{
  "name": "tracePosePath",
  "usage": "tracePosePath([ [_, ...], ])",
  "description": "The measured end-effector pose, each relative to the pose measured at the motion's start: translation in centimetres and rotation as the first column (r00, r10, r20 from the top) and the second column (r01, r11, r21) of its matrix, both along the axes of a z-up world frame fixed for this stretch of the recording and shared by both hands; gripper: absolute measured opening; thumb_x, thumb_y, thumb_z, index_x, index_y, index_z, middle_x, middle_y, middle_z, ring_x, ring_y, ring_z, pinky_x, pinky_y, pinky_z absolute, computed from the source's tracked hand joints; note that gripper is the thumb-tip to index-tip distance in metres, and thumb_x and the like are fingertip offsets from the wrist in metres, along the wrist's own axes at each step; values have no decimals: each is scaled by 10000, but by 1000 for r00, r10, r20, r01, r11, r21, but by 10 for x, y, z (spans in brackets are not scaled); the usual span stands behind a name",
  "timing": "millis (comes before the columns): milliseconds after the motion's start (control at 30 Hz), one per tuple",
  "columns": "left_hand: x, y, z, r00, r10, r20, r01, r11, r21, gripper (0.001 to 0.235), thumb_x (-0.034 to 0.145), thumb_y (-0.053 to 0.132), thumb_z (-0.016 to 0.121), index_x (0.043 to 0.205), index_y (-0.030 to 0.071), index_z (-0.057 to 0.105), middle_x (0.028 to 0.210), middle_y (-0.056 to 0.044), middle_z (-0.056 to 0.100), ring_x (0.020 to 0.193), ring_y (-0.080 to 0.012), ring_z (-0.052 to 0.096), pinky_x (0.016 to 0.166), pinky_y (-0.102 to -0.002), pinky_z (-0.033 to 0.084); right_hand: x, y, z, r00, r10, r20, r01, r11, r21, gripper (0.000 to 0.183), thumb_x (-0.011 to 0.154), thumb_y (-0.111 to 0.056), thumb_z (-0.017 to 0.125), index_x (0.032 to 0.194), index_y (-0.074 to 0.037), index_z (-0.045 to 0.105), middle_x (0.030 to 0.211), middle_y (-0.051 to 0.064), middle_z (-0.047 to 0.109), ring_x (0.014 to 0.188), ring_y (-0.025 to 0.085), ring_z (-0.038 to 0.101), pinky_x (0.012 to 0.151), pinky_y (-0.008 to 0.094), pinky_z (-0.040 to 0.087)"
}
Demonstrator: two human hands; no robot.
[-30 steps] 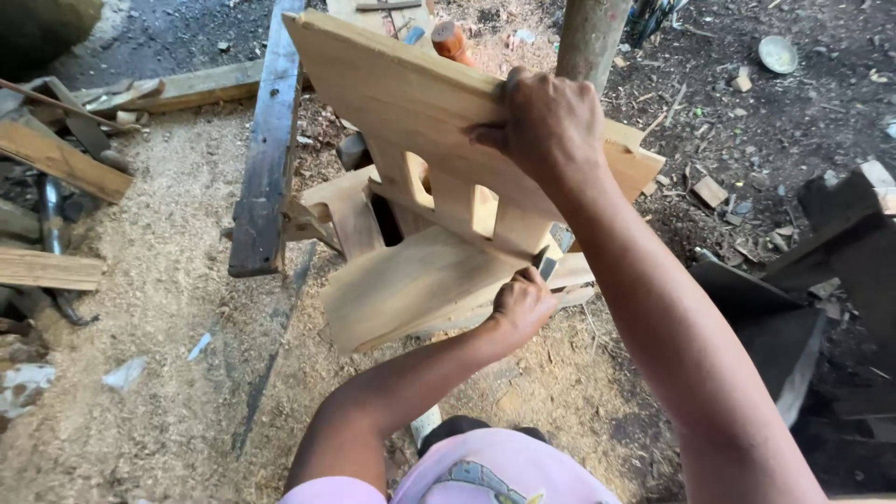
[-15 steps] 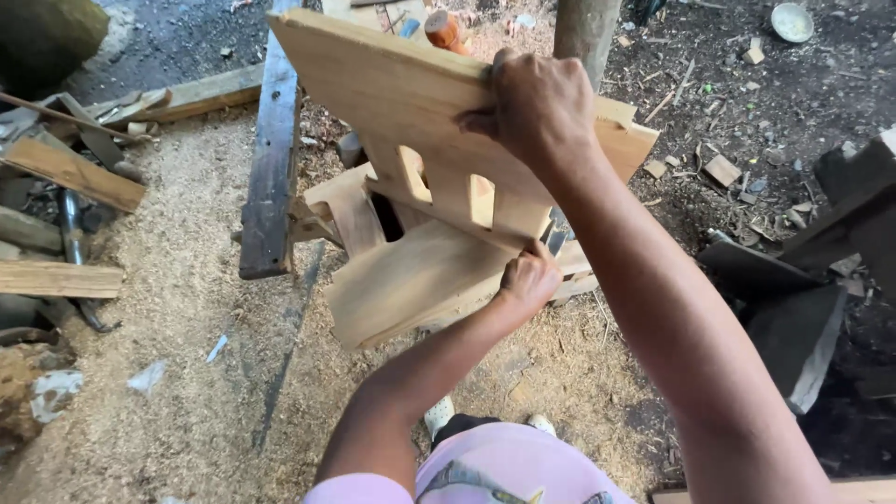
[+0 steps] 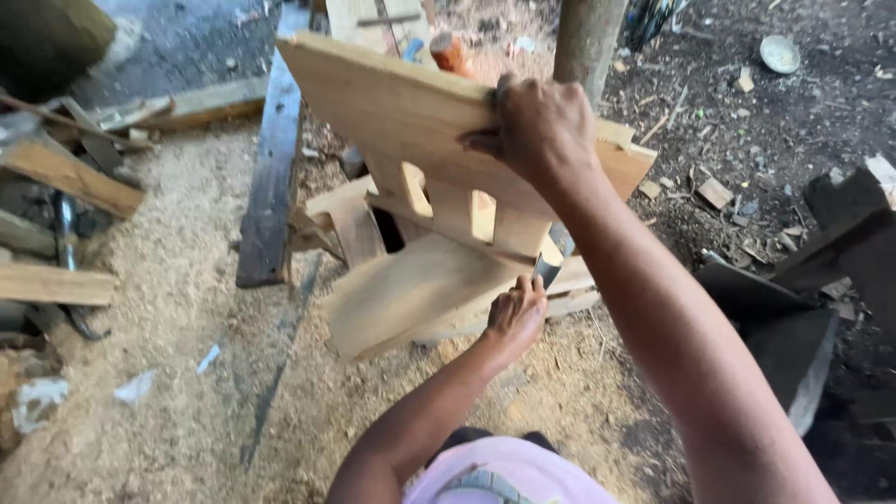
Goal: The person uses a chisel and a wooden mallet to carve and shape a wooden piece with cutouts. They repeatedly strike the chisel to remove material and smooth the edges of the wood, occasionally adjusting the piece's position on the workbench.
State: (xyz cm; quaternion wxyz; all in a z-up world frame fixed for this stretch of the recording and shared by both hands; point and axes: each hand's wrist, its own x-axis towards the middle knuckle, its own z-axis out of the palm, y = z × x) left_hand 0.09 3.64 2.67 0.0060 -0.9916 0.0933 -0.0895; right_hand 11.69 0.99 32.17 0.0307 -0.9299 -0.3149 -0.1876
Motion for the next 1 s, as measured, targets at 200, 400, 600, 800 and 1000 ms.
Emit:
tracePosePath([
  [200,21,-14,0,994,40,-103,-81,899,-430,349,1059,-11,449,1340,-218,449,1057,-364,550,552,-249,664,361,-291,555,-5,-5,-2,999,37,-20,-37,999,-19,837,741,-851,650,969,-46,646,676,63,706,553,177,686,508,330,557],
  [400,23,-24,1,992,47,-113,-95,876,-474,395,967,8,511,1316,-173,472,1149,-435,490,540,-275,674,357,-309,552,-9,-6,3,999,37,-16,-37,999,-7,836,708,-851,652,949,-51,652,688,69,706,563,184,688,517,343,560],
  [600,-1,-17,20,987,94,-130,-135,927,-349,501,893,-27,538,1367,-164,456,1016,-369,557,629,-352,674,410,-408,545,1,-5,-2,998,69,0,-69,998,13,813,734,-861,644,954,-79,671,711,65,712,598,196,704,534,362,566],
  [800,30,-27,-20,996,85,-5,-78,898,-434,386,995,-47,513,1339,-210,452,1012,-363,569,644,-343,671,461,-402,560,-9,-9,5,998,33,-46,-34,999,-32,818,751,-861,641,975,-74,663,691,71,715,595,205,707,531,365,569],
  [1000,12,-26,0,997,44,-63,-70,864,-499,433,883,-90,555,1290,-204,457,1083,-364,534,586,-303,651,398,-370,539,3,-7,-6,999,10,-45,-13,997,-70,777,787,-838,597,1018,-98,653,689,70,708,549,183,687,472,340,584],
])
